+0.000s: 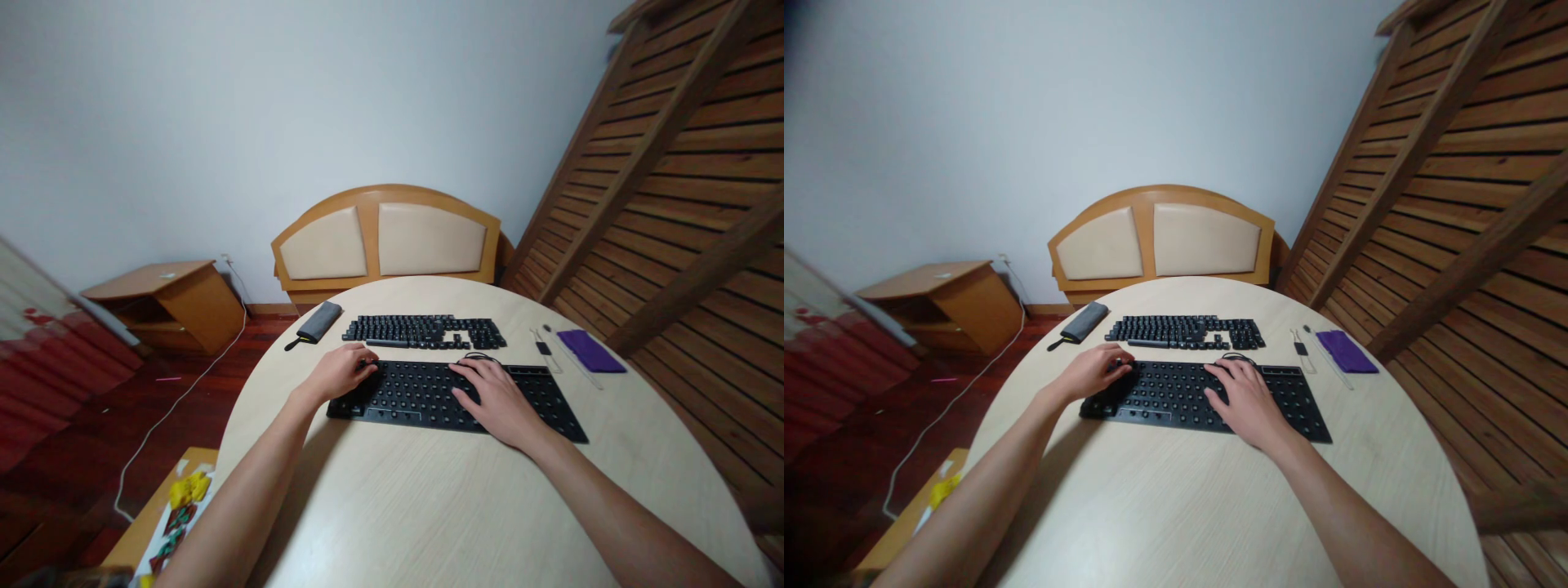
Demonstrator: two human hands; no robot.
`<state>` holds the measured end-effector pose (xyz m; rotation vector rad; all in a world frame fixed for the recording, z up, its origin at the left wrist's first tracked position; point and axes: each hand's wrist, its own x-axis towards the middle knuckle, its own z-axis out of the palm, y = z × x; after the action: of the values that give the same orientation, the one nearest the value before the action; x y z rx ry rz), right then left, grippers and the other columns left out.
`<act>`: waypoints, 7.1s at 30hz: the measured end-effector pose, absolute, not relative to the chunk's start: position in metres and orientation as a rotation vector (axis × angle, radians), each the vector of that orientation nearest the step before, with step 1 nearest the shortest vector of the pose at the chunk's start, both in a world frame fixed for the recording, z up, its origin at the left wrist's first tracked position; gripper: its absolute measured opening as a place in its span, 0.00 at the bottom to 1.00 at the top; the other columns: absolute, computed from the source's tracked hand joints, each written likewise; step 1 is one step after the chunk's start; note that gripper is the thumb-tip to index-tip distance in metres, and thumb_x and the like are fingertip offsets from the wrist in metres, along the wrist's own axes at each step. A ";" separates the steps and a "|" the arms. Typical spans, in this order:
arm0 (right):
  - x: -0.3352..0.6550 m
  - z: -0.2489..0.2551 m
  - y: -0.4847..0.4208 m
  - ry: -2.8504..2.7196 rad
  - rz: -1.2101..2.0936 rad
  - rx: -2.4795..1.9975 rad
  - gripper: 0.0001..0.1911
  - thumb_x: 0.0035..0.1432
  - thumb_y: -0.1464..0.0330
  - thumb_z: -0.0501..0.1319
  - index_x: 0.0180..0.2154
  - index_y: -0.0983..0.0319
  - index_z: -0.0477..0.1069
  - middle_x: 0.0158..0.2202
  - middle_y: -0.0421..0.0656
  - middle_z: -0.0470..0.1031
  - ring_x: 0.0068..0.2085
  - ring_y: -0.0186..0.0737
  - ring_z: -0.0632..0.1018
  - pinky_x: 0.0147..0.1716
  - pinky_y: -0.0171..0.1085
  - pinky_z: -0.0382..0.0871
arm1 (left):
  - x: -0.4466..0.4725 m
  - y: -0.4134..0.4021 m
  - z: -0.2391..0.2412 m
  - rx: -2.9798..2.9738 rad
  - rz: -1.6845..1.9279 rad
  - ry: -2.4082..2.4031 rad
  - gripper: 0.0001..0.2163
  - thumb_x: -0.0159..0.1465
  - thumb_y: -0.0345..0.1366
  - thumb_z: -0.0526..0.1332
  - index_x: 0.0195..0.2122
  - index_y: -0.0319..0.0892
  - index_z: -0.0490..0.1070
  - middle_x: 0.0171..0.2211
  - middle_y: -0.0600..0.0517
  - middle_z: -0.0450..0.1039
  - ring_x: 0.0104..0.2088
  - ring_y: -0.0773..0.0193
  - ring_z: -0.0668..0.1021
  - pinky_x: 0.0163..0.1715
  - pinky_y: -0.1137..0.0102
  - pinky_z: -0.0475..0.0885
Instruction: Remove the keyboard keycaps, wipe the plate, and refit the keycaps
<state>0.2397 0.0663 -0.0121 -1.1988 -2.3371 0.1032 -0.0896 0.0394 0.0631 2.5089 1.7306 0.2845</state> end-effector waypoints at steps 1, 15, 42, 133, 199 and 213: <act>0.240 -0.012 0.066 -2.336 0.103 -1.198 0.21 0.67 0.58 0.55 0.58 0.55 0.71 0.59 0.47 0.72 0.59 0.52 0.69 0.59 0.53 0.65 | -0.087 0.048 0.060 2.527 0.272 1.790 0.12 0.71 0.41 0.56 0.50 0.46 0.76 0.47 0.48 0.77 0.44 0.58 0.79 0.43 0.68 0.73; 0.239 -0.010 0.064 -2.324 0.110 -1.197 0.21 0.67 0.58 0.56 0.58 0.54 0.71 0.58 0.47 0.72 0.59 0.53 0.69 0.58 0.54 0.66 | -0.080 0.112 0.036 2.439 0.150 2.009 0.14 0.67 0.38 0.63 0.53 0.48 0.75 0.49 0.45 0.72 0.51 0.51 0.77 0.46 0.66 0.73; 0.201 0.015 0.025 -2.284 0.290 -0.900 0.17 0.68 0.64 0.59 0.57 0.56 0.71 0.49 0.45 0.79 0.51 0.47 0.75 0.57 0.52 0.66 | -0.082 0.004 0.057 2.410 0.398 1.255 0.13 0.71 0.42 0.58 0.49 0.45 0.78 0.42 0.48 0.79 0.45 0.57 0.75 0.49 0.64 0.69; 0.192 -0.002 0.022 -2.368 0.332 -0.728 0.06 0.64 0.71 0.64 0.38 0.57 0.81 0.40 0.42 0.83 0.42 0.40 0.80 0.43 0.40 0.76 | -0.084 0.008 0.048 2.325 0.335 1.236 0.08 0.63 0.31 0.66 0.42 0.44 0.81 0.40 0.49 0.82 0.38 0.60 0.81 0.39 0.69 0.73; 0.209 0.023 0.043 -2.142 0.741 -1.060 0.07 0.62 0.69 0.65 0.42 0.58 0.80 0.42 0.42 0.82 0.45 0.42 0.79 0.49 0.41 0.71 | -0.029 -0.006 0.017 2.651 0.579 1.573 0.19 0.68 0.38 0.55 0.60 0.40 0.67 0.63 0.43 0.67 0.64 0.49 0.67 0.64 0.52 0.62; 0.209 0.012 0.031 -2.199 0.748 -0.999 0.05 0.58 0.67 0.69 0.38 0.55 0.81 0.41 0.41 0.82 0.48 0.44 0.77 0.52 0.45 0.65 | -0.012 -0.019 0.018 2.478 0.699 1.429 0.12 0.63 0.35 0.62 0.46 0.43 0.67 0.54 0.44 0.72 0.57 0.51 0.71 0.57 0.54 0.69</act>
<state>0.2093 0.0306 0.0117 -0.9986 -2.1992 0.7485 -0.0119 -0.0188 0.0179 2.4784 1.4288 0.6986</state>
